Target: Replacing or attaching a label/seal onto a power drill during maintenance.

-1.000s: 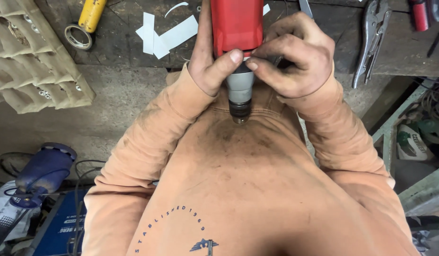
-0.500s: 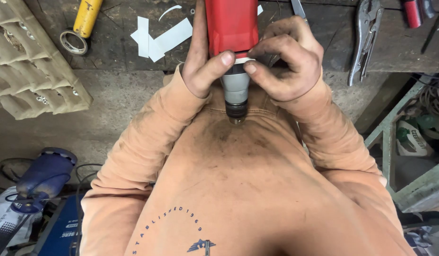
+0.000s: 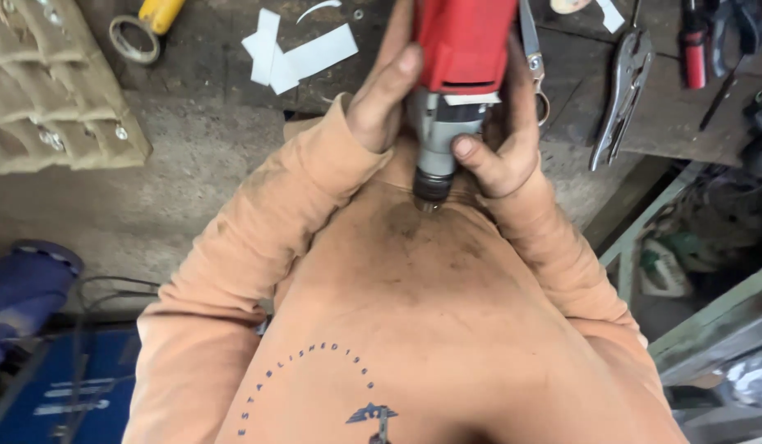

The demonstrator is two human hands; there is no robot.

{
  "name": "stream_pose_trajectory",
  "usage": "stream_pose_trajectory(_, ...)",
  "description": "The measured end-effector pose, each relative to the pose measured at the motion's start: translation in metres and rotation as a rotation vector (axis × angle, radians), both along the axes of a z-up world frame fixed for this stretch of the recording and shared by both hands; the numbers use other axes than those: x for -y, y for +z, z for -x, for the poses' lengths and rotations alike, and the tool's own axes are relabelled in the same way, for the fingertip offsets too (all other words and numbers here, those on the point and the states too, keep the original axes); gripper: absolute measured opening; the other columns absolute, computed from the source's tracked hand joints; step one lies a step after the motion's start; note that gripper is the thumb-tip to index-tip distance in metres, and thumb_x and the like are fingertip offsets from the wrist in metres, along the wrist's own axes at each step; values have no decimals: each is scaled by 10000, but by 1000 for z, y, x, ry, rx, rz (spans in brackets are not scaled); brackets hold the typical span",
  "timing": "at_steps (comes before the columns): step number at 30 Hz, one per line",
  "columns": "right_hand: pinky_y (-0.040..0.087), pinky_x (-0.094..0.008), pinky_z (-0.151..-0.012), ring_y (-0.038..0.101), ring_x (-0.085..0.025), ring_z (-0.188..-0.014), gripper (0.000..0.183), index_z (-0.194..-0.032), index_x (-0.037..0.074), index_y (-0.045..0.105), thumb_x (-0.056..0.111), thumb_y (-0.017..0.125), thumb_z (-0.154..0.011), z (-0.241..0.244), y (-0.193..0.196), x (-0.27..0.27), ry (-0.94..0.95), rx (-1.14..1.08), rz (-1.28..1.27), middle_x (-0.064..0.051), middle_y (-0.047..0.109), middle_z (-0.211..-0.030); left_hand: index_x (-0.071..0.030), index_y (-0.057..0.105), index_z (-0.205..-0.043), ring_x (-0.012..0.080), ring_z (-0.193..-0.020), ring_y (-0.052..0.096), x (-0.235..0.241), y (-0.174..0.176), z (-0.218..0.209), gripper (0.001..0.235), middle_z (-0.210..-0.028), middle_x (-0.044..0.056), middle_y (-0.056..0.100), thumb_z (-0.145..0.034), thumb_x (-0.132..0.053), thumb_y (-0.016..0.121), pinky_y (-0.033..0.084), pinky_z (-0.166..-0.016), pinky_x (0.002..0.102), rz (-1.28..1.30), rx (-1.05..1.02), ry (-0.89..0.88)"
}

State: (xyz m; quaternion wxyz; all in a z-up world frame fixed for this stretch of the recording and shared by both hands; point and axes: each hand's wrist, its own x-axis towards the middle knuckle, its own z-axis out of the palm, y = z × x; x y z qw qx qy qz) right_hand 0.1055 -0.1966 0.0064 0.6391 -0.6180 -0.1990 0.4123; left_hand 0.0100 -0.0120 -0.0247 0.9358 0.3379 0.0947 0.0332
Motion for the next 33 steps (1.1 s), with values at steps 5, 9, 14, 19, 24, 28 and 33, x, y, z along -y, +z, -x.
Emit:
stream_pose_trajectory(5, 422, -361, -1212, 515, -227, -1386, 1120, -1649, 50, 182, 406, 912, -878, 4, 1, 4, -5, 36, 76, -117, 484, -1514, -21, 64, -1692, 200, -1578, 243, 4, -28, -2, 799, -1720, 143, 243, -1155, -401, 518, 178, -1332, 331, 58, 51, 18)
stream_pose_trajectory(9, 429, -370, -1194, 536, -247, -1348, 1085, -1612, 20, 275, 391, 939, -838, 4, 5, 3, -64, 3, 107, -149, 532, -1505, -5, 64, -1682, 210, -1599, 184, 8, -44, -4, 813, -1757, 151, 200, -1124, -307, 572, 125, -1365, 338, 116, 106, 35)
stream_pose_trajectory(14, 461, -373, -1147, 556, -241, -1292, 1052, -1584, 22, 343, 434, 933, -817, -4, -9, 24, -111, 93, 154, -130, 555, -1464, -18, 105, -1687, 197, -1616, 123, 15, -51, -5, 804, -1773, 132, 157, -1086, -153, 621, 93, -1373, 323, 223, 165, 25)
stream_pose_trajectory(19, 478, -394, -1105, 569, -264, -1246, 1086, -1561, 23, 333, 428, 957, -769, 1, 3, 10, -167, 1, 156, -149, 562, -1415, -34, 138, -1692, 192, -1611, 160, 13, -54, -9, 782, -1774, 118, 180, -1067, -87, 607, 117, -1356, 328, 249, 214, 45)
stream_pose_trajectory(24, 497, -398, -1147, 563, -257, -1254, 1141, -1614, 44, 319, 438, 961, -757, 0, 3, 9, -175, 2, 163, -142, 553, -1419, -50, 136, -1695, 188, -1610, 184, 12, -56, -8, 761, -1775, 107, 190, -1071, -75, 570, 134, -1361, 329, 290, 238, 46)
stream_pose_trajectory(28, 453, -376, -1135, 547, -243, -1286, 1092, -1580, 23, 320, 432, 952, -789, -3, -3, 14, -121, 78, 158, -131, 544, -1452, -38, 164, -1691, 219, -1624, 203, 3, -58, -2, 737, -1763, 135, 230, -1070, -101, 557, 147, -1373, 354, 280, 222, 39)
stream_pose_trajectory(33, 436, -372, -1168, 537, -238, -1321, 1043, -1587, 25, 331, 417, 930, -829, -4, -11, 20, -81, 147, 161, -112, 530, -1429, -20, 209, -1668, 290, -1647, 259, -11, -50, 11, 736, -1724, 195, 306, -1057, -152, 597, 201, -1390, 416, 170, 156, -18)
